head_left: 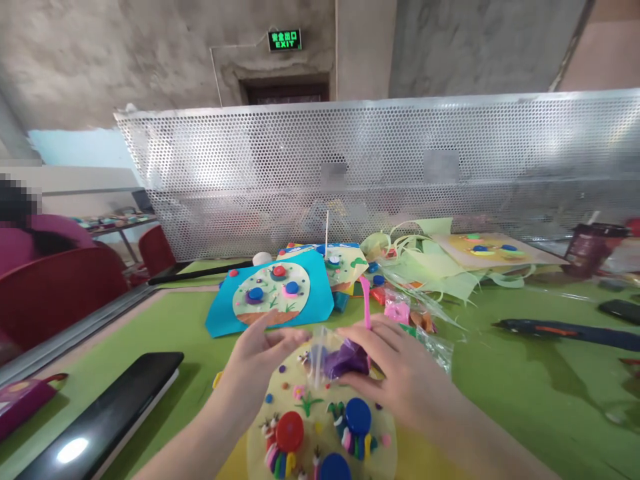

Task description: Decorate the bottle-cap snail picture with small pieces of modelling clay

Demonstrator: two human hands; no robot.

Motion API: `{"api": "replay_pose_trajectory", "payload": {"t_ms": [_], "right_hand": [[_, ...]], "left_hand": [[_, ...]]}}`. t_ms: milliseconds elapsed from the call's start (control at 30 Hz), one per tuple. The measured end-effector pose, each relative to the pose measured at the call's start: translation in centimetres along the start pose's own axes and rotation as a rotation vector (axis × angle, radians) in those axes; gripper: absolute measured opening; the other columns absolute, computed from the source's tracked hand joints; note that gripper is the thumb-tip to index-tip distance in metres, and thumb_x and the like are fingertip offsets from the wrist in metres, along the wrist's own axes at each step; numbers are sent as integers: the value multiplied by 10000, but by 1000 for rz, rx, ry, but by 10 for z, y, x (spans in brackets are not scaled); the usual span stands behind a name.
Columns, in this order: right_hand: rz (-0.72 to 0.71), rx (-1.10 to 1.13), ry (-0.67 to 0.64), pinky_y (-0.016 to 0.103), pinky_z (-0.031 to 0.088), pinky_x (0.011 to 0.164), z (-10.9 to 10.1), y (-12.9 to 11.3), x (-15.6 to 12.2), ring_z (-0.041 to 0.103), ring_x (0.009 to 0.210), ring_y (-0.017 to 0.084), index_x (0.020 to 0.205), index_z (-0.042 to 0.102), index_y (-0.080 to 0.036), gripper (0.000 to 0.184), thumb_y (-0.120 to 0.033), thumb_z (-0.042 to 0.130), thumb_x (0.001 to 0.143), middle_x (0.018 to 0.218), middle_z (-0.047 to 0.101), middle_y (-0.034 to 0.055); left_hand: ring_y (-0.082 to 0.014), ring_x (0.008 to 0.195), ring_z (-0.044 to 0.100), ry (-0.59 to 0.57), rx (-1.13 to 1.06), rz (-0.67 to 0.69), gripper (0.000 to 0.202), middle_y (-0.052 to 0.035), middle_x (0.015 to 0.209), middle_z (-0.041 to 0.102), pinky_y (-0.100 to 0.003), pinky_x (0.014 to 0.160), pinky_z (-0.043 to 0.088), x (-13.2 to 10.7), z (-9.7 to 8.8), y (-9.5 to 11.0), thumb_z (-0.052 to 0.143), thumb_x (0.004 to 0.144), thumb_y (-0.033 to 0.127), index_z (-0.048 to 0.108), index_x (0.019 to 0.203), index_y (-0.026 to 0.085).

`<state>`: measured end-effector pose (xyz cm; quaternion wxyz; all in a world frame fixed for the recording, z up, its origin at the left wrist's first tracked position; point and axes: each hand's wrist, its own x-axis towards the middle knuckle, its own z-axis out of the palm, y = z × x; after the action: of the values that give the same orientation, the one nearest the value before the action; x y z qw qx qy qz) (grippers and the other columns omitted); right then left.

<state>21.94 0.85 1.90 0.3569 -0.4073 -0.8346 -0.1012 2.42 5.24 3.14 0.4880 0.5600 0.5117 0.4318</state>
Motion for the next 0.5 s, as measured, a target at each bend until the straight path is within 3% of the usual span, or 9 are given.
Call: {"api": "replay_pose_trajectory", "payload": {"t_ms": [67, 133, 267, 367, 500], "right_hand": [[21, -4, 25, 390, 520, 739, 0, 1, 0, 545, 886, 244, 1131, 476, -153, 375, -325, 615, 828, 913, 611, 89], [47, -6, 37, 396, 524, 722, -1, 3, 0, 552, 866, 244, 1115, 490, -149, 363, -319, 621, 822, 900, 608, 93], [103, -10, 6, 426, 522, 722, -2, 5, 1, 564, 868, 258, 1097, 509, -151, 388, -280, 681, 774, 910, 616, 96], [173, -9, -26, 428, 520, 706, -3, 7, 3, 568, 872, 269, 1083, 521, -159, 380, -247, 695, 757, 908, 620, 92], [310, 7, -79, 437, 505, 735, -4, 9, 6, 554, 925, 277, 1103, 516, -148, 407, -218, 694, 743, 971, 605, 106]], "left_hand": [[-218, 996, 588, -15, -25, -52, 508, -80, 951, 670, -387, 869, 428, 6, -3, -2, 591, 763, 440, 498, 1145, 119], [-218, 1042, 567, -28, -29, -82, 375, -85, 1025, 644, -419, 898, 418, 9, -4, -3, 565, 811, 410, 558, 1061, 130], [-222, 1030, 568, -49, -6, -73, 437, -86, 1037, 639, -396, 837, 431, 8, -1, -5, 534, 821, 469, 533, 1124, 154], [-196, 933, 579, -66, 22, 47, 503, -55, 960, 646, -311, 747, 439, 5, 1, -1, 592, 752, 510, 521, 1130, 185], [-136, 748, 534, -55, 88, 315, 389, 10, 768, 577, -249, 670, 439, -5, -10, 15, 606, 711, 565, 567, 795, 186]]}}
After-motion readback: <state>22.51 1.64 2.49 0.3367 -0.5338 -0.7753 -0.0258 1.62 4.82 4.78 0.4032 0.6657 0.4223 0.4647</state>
